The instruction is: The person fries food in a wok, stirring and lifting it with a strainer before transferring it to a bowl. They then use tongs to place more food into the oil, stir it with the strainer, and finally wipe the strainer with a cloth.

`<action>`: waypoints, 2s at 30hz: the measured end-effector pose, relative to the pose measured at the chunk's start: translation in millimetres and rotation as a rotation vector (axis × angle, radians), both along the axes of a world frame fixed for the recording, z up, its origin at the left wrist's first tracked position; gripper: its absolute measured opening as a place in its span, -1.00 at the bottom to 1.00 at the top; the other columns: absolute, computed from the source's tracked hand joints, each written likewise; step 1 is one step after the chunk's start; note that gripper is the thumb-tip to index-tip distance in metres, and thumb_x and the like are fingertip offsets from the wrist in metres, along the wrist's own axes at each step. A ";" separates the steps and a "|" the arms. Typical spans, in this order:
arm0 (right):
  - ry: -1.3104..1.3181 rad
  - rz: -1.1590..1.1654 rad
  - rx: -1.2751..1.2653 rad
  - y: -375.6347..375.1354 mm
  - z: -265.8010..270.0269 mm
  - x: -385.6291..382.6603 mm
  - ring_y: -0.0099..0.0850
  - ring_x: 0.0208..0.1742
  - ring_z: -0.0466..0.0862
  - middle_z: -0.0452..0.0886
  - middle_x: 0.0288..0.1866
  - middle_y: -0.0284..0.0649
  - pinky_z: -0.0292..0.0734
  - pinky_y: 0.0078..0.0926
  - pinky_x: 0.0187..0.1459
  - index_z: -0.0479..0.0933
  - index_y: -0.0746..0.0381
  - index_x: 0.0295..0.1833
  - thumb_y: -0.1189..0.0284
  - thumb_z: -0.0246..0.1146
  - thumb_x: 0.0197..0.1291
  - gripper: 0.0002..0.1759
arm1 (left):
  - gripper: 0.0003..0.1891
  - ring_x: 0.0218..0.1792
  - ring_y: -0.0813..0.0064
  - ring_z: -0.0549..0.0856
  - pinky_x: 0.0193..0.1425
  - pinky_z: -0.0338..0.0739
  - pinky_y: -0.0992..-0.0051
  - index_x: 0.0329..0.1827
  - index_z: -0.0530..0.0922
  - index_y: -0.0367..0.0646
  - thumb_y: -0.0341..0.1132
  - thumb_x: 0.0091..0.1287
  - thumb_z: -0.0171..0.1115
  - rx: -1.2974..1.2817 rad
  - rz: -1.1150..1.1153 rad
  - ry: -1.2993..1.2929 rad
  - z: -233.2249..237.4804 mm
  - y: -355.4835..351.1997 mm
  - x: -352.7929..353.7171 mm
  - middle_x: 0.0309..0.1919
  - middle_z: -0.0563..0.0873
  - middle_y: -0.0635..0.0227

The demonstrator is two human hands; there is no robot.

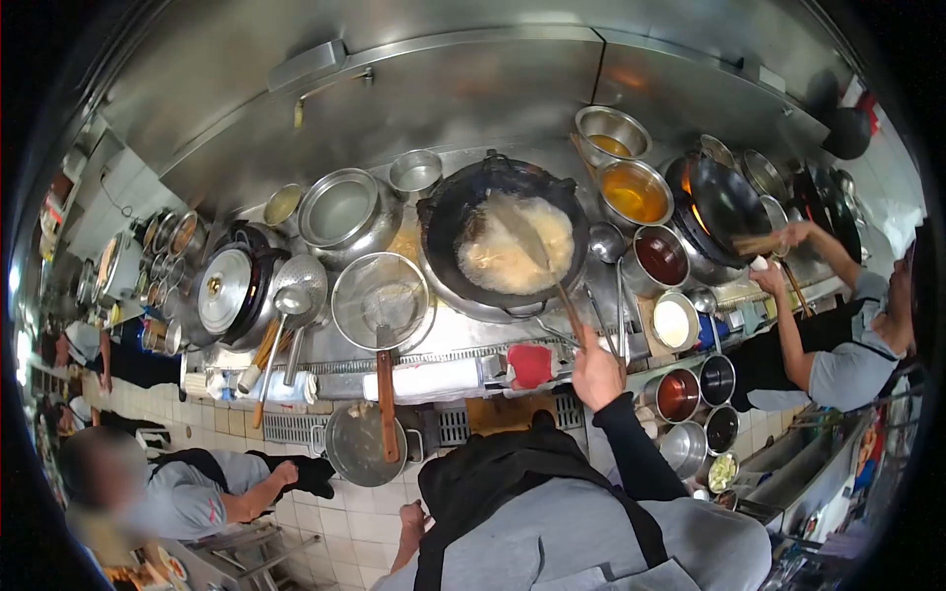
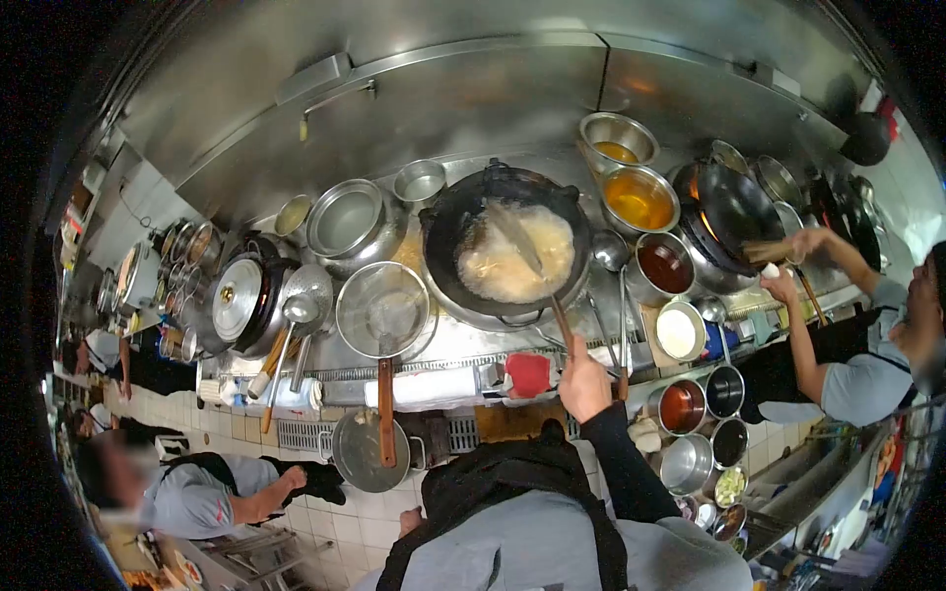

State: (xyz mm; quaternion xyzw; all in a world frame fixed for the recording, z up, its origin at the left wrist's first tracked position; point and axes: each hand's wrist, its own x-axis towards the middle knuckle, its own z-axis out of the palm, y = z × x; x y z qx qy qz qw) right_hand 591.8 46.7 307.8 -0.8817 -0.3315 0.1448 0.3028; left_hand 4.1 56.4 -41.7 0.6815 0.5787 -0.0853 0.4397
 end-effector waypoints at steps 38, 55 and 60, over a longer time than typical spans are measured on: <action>1.759 -0.177 0.575 0.6 -99.9 86.5 -0.73 -0.59 0.24 0.43 -0.37 -0.38 -0.04 -0.74 -0.70 0.34 0.13 0.17 0.54 0.12 0.46 -0.76 | -0.75 -0.45 0.32 0.59 -0.41 0.63 0.25 0.01 0.54 -0.32 -0.30 0.44 0.27 -0.221 0.595 -0.141 7.2 -12.9 39.7 -0.45 0.57 0.24; 0.292 0.105 0.441 1.3 -52.7 52.8 -0.03 0.17 0.71 0.67 0.22 0.19 0.53 -0.37 0.19 0.40 0.40 0.47 0.48 0.21 0.36 -0.42 | -0.80 -0.45 0.27 0.59 -0.37 0.64 0.13 -0.04 0.59 -0.16 -0.25 0.41 0.28 -0.021 -0.003 0.008 -11.2 -24.6 10.0 -0.55 0.51 0.29; 0.180 0.032 0.437 0.8 -45.6 47.6 0.12 0.17 0.68 0.65 0.16 0.28 0.55 -0.27 0.18 0.37 0.38 0.48 0.49 0.19 0.37 -0.41 | -0.83 -0.51 0.31 0.55 -0.43 0.62 0.19 -0.10 0.55 -0.21 -0.29 0.45 0.24 -0.297 0.735 -0.184 8.5 -6.4 42.9 -0.57 0.48 0.33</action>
